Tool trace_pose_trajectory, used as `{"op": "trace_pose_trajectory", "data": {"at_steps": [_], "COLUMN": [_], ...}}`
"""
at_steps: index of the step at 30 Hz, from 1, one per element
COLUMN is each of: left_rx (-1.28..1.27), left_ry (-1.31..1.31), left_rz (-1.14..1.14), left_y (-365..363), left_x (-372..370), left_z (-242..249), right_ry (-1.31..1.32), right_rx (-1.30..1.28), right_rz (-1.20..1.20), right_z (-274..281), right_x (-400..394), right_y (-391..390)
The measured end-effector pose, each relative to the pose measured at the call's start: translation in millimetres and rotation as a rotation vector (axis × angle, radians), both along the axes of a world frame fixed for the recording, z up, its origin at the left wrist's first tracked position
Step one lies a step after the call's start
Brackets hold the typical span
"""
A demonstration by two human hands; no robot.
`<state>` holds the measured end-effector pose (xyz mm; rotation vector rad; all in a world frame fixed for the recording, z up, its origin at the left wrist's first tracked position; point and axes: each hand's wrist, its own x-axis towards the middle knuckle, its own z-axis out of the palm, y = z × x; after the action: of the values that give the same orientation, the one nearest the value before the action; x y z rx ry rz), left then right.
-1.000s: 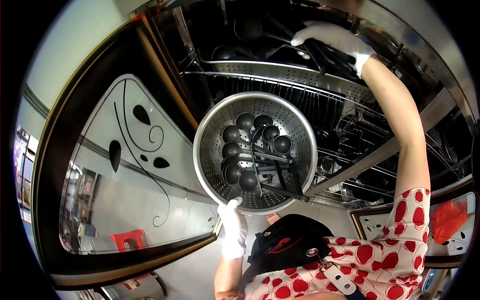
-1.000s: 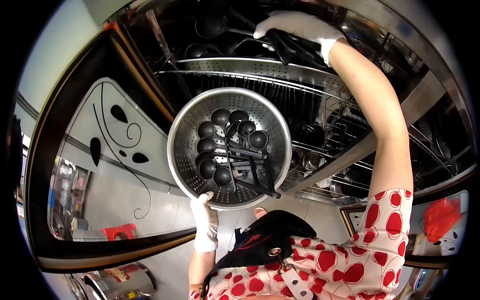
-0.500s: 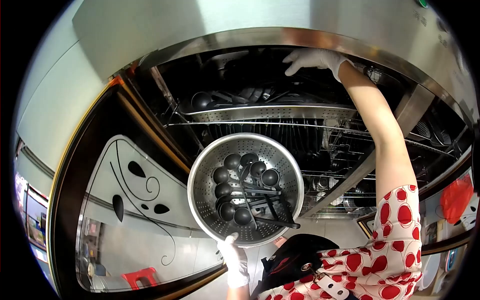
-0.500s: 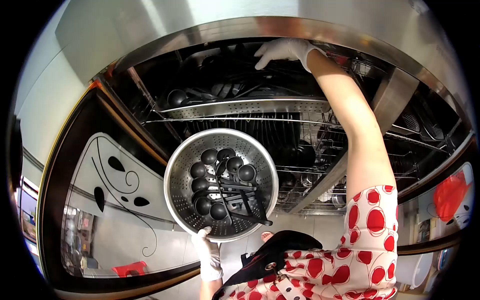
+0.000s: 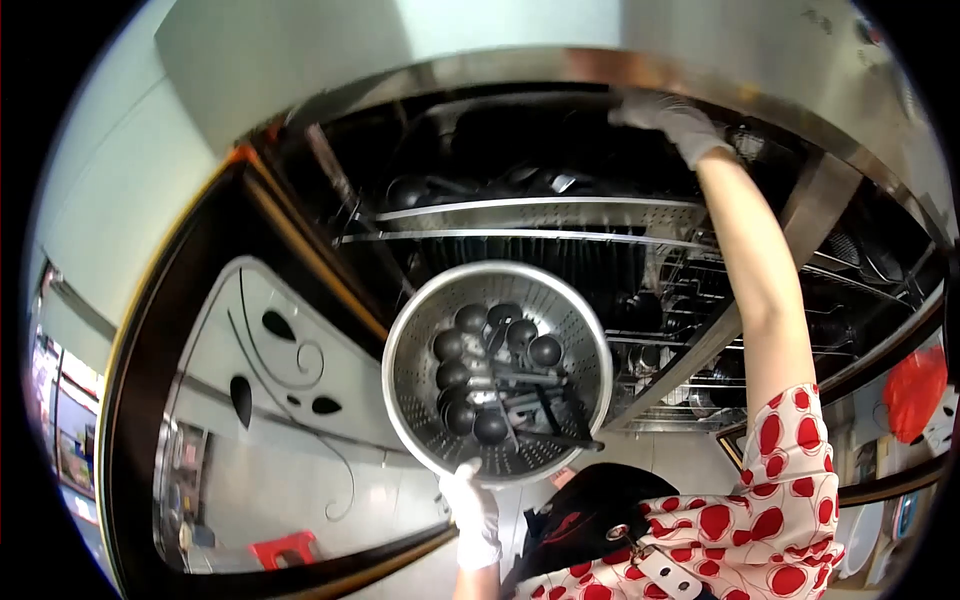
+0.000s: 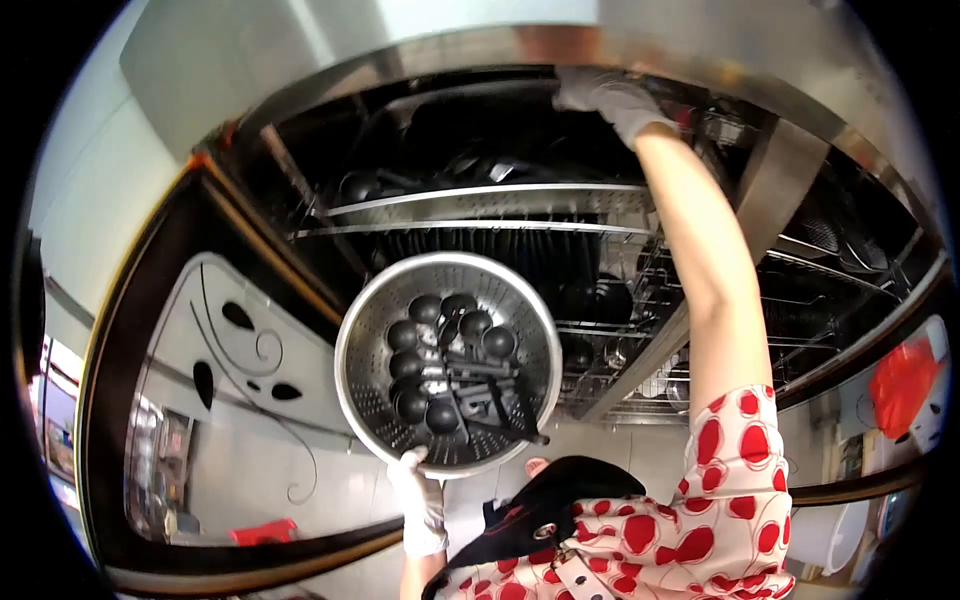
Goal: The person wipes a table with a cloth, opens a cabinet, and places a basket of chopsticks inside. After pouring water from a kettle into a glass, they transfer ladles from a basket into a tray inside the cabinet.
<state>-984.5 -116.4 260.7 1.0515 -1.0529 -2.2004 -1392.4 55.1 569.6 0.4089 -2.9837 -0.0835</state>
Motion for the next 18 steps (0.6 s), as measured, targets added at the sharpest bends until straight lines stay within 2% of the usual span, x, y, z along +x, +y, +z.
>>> {"op": "trace_pose_trajectory", "data": {"at_steps": [2,4,6,8,10,11,12,14,18], "left_rx": [-0.091,-0.116,-0.124,-0.114,-0.102,-0.057,-0.054,-0.123,-0.094], "left_ry": [-0.008,-0.062,-0.033,-0.03,-0.001,0.042,0.045,0.057,0.028], "left_rz": [-0.005,-0.047,-0.041,-0.008,0.043,0.059,0.071,0.083,0.062], "left_y": [1,3,6,11,14,14,17,22,22], "left_x": [0,3,5,5,6,7,7,11,23], "left_z": [-3,-2,0,14,12,8,8,7,-1], "right_ry": [0.117,0.239,0.069,-0.341,-0.636,-0.52,-0.506,-0.546,-0.73], "right_rx": [-0.382,-0.555,-0.579,-0.451,-0.062,0.03,0.075,0.163,0.102], "right_rz": [0.206,0.487,0.666,0.693,0.586,0.64,0.618,0.567,0.512], "right_z": [-13,-25,-51,-111,-164,-210,-227,-249,-282], "right_x": [17,82,146,174,187,186,192,200,212], "right_y": [-8,-23,-35,-43,-47,-42,-42,-44,-49]}}
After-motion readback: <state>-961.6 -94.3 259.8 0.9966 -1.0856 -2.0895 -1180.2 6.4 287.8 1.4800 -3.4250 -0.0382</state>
